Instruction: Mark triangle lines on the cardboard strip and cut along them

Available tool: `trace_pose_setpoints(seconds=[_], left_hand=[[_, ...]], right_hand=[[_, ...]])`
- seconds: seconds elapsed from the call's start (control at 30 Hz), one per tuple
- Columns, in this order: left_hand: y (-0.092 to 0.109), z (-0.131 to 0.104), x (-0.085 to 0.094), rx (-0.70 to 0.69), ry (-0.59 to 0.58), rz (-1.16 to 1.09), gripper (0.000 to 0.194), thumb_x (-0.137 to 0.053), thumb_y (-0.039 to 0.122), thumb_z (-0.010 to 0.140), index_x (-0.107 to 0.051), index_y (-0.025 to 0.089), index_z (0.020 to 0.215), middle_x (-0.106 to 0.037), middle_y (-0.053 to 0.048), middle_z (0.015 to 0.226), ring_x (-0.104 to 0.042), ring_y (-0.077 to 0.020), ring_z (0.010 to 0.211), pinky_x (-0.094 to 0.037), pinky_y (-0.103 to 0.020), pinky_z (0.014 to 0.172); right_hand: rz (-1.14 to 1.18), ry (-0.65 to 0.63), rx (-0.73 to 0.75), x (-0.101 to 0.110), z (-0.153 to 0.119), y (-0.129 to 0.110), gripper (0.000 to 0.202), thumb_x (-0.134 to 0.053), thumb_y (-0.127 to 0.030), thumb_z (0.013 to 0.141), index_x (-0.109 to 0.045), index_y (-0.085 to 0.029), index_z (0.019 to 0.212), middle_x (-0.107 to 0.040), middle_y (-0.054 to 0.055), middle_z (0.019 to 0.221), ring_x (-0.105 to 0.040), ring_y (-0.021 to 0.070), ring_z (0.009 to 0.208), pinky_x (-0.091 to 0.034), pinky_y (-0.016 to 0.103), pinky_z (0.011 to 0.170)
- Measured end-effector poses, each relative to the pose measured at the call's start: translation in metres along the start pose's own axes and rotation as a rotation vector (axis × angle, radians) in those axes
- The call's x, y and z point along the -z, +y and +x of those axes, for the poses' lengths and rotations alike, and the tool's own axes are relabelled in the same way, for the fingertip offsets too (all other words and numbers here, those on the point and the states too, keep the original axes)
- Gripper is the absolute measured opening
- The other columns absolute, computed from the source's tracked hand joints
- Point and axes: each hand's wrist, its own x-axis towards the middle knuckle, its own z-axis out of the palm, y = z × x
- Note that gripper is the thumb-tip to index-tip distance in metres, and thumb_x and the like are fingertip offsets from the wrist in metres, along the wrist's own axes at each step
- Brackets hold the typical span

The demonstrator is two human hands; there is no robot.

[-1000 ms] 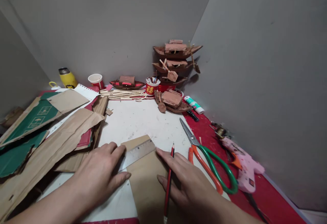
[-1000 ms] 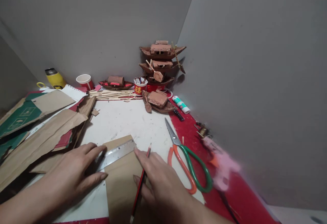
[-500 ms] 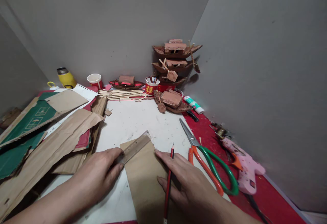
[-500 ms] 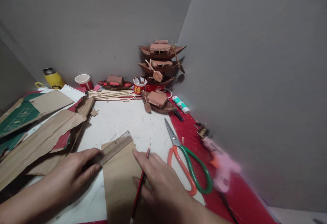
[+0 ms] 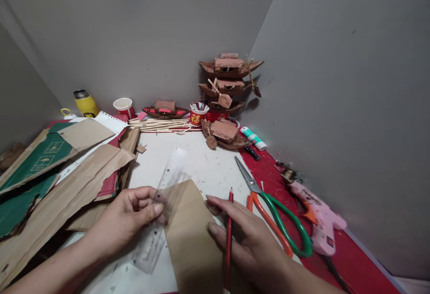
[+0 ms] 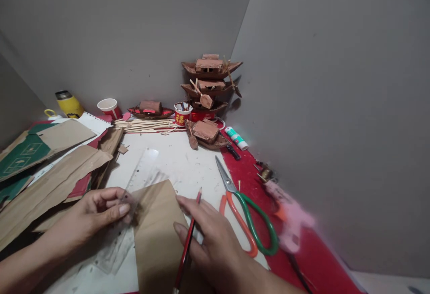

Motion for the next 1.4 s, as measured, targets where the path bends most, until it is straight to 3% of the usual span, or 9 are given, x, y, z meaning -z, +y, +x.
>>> trace_pose_setpoints(seconds=[0.17, 0.27, 0.4, 0.5, 0.7, 0.9, 1.03, 1.23, 1.4], left_hand=[[-0.001, -0.003, -0.010, 0.080, -0.056, -0.196, 0.042, -0.084, 0.045, 0.075, -0.067, 0.014, 0.097, -0.076, -0.011, 0.084, -0.062, -0.0133, 0.067, -0.045, -0.021, 0.062], [-0.007, -0.005, -0.020, 0.045, -0.050, -0.299, 0.034, -0.086, 0.036, 0.075, -0.066, 0.016, 0.095, -0.076, -0.009, 0.089, -0.064, -0.0136, 0.068, -0.048, -0.021, 0.057], [-0.016, -0.009, -0.036, -0.008, -0.068, -0.444, 0.021, -0.082, 0.028, 0.080, -0.068, 0.016, 0.087, -0.074, -0.006, 0.082, -0.068, -0.0152, 0.073, -0.054, -0.024, 0.065], [-0.017, -0.012, -0.041, 0.004, -0.079, -0.450, 0.019, -0.082, 0.028, 0.080, -0.070, 0.015, 0.086, -0.075, -0.008, 0.084, -0.070, -0.0164, 0.075, -0.056, -0.024, 0.066], [-0.004, 0.000, -0.014, -0.062, 0.234, -0.336, 0.029, -0.084, 0.036, 0.076, -0.067, 0.013, 0.077, -0.072, -0.006, 0.072, -0.066, -0.0141, 0.060, -0.055, -0.024, 0.057], [0.000, 0.010, -0.003, -0.182, 0.442, -0.257, 0.037, -0.078, 0.043, 0.080, -0.066, 0.022, 0.109, -0.069, -0.003, 0.108, -0.063, -0.0130, 0.072, -0.051, -0.021, 0.053], [-0.003, 0.005, -0.006, -0.189, 0.367, -0.006, 0.034, -0.070, 0.043, 0.085, -0.069, 0.020, 0.110, -0.069, -0.001, 0.086, -0.052, -0.0103, 0.058, -0.042, -0.022, 0.051], [-0.004, 0.004, -0.004, -0.155, 0.186, 0.225, 0.020, -0.071, 0.036, 0.077, -0.076, 0.018, 0.086, -0.069, -0.002, 0.069, -0.057, -0.0159, 0.063, -0.044, -0.027, 0.062], [0.002, 0.005, -0.004, -0.138, 0.141, 0.248, 0.023, -0.069, 0.041, 0.078, -0.074, 0.018, 0.076, -0.069, -0.003, 0.068, -0.059, -0.0177, 0.063, -0.045, -0.028, 0.061]], right_hand=[[0.316, 0.096, -0.121, -0.001, -0.002, -0.007, 0.025, -0.064, -0.018, 0.088, -0.067, -0.026, 0.112, -0.079, 0.003, 0.094, -0.075, 0.0149, 0.078, -0.061, 0.021, 0.071], [0.525, -0.020, -0.118, -0.009, -0.010, -0.009, 0.031, -0.066, -0.018, 0.088, -0.065, -0.029, 0.117, -0.078, 0.001, 0.094, -0.073, 0.0133, 0.073, -0.059, 0.019, 0.067], [0.486, -0.199, -0.074, -0.016, -0.019, -0.015, 0.024, -0.072, -0.026, 0.081, -0.070, -0.025, 0.105, -0.073, 0.000, 0.078, -0.068, 0.0163, 0.064, -0.056, 0.023, 0.061], [0.553, -0.250, -0.250, -0.016, -0.017, -0.017, 0.020, -0.063, -0.040, 0.089, -0.071, -0.021, 0.085, -0.068, 0.001, 0.067, -0.064, 0.0162, 0.057, -0.052, 0.024, 0.054], [0.763, -0.095, -0.623, 0.009, 0.010, -0.007, 0.038, -0.070, -0.054, 0.083, -0.066, -0.017, 0.091, -0.071, 0.004, 0.069, -0.057, 0.0119, 0.050, -0.047, 0.023, 0.048], [0.512, -0.206, -0.522, 0.037, 0.025, 0.014, 0.033, -0.066, -0.046, 0.089, -0.070, -0.016, 0.103, -0.069, 0.001, 0.067, -0.059, 0.0135, 0.057, -0.043, 0.023, 0.051], [0.449, -0.271, -0.468, 0.044, 0.028, 0.021, 0.031, -0.066, -0.043, 0.088, -0.072, -0.016, 0.102, -0.068, 0.001, 0.065, -0.062, 0.0158, 0.059, -0.045, 0.025, 0.054], [0.363, 0.095, -0.488, 0.044, 0.039, 0.017, 0.032, -0.077, -0.049, 0.075, -0.071, -0.020, 0.086, -0.061, -0.001, 0.063, -0.053, 0.0140, 0.054, -0.043, 0.025, 0.047], [0.566, 0.295, -0.525, 0.032, 0.036, 0.025, 0.041, -0.072, -0.052, 0.083, -0.066, -0.020, 0.107, -0.070, 0.005, 0.085, -0.060, 0.0143, 0.061, -0.051, 0.026, 0.054]])
